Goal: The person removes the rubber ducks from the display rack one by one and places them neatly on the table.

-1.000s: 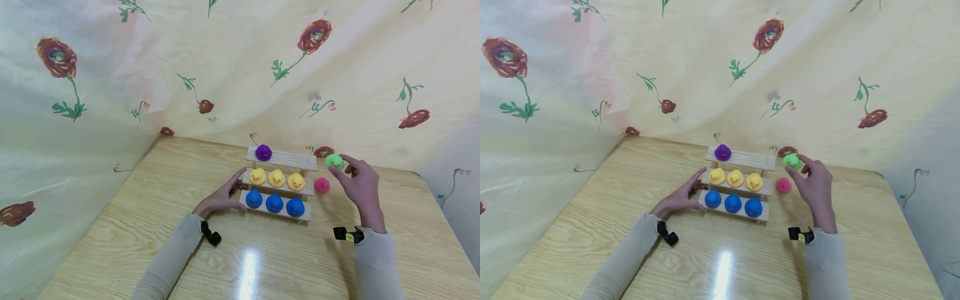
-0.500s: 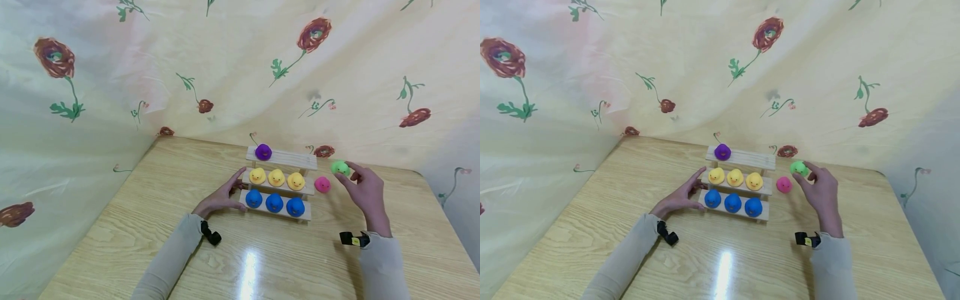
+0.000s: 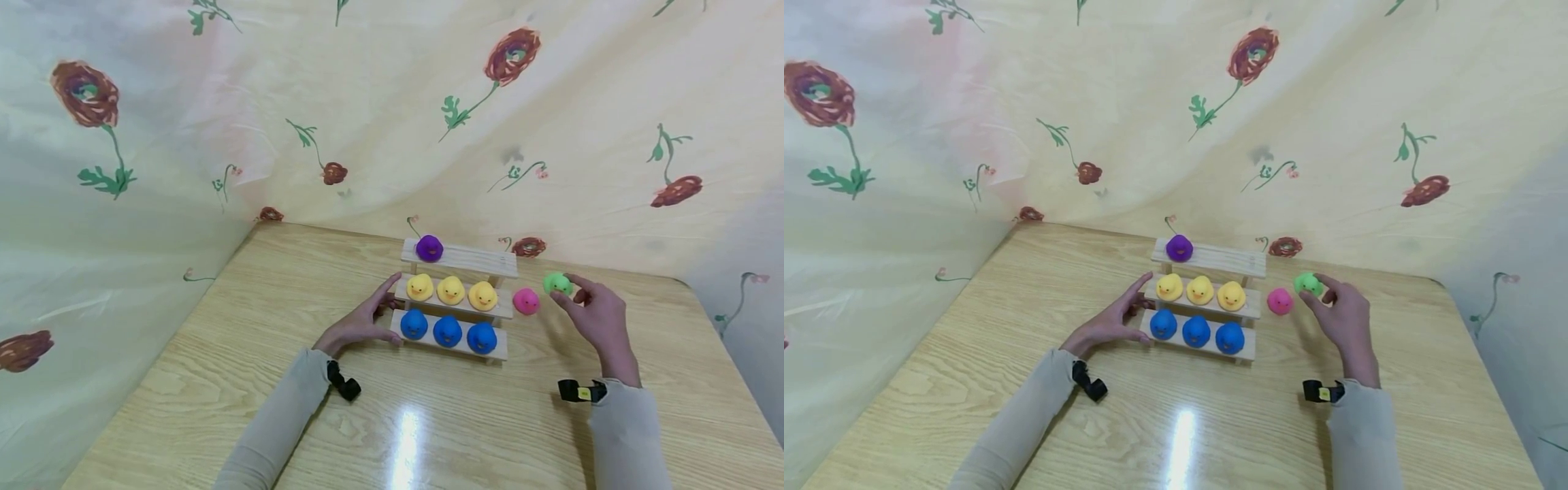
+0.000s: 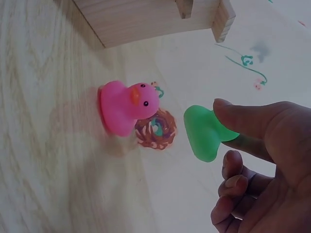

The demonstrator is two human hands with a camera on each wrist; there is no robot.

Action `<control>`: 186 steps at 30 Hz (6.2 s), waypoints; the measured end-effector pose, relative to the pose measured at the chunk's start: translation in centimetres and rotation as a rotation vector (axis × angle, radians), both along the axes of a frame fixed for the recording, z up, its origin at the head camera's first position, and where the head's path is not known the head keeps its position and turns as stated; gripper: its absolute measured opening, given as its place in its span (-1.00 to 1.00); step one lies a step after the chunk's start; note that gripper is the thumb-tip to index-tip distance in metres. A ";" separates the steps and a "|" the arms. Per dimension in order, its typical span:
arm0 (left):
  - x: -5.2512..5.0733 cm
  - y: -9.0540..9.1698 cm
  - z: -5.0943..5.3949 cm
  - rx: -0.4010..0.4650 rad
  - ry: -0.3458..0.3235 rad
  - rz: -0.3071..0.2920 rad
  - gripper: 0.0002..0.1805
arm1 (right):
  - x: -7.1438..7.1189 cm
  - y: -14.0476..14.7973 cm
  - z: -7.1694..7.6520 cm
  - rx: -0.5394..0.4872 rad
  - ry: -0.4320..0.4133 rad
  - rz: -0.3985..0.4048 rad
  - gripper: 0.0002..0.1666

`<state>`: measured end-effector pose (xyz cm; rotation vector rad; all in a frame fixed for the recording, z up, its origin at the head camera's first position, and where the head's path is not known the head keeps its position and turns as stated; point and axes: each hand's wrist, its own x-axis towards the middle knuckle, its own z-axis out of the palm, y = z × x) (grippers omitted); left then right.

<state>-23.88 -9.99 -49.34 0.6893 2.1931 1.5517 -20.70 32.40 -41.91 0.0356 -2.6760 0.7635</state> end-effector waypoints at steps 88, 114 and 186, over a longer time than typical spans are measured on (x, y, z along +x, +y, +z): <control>0.1 0.2 1.1 0.001 -0.010 -0.006 0.30 | -0.6 2.3 -1.7 -0.070 -0.323 0.018 -0.26; 0.2 0.1 0.8 -0.014 -0.009 0.001 0.29 | -0.2 -5.9 4.5 -0.174 -0.018 0.092 -0.51; 0.3 0.0 1.1 0.003 -0.053 0.008 0.29 | -5.7 -18.1 6.3 -0.177 -0.242 0.367 -0.46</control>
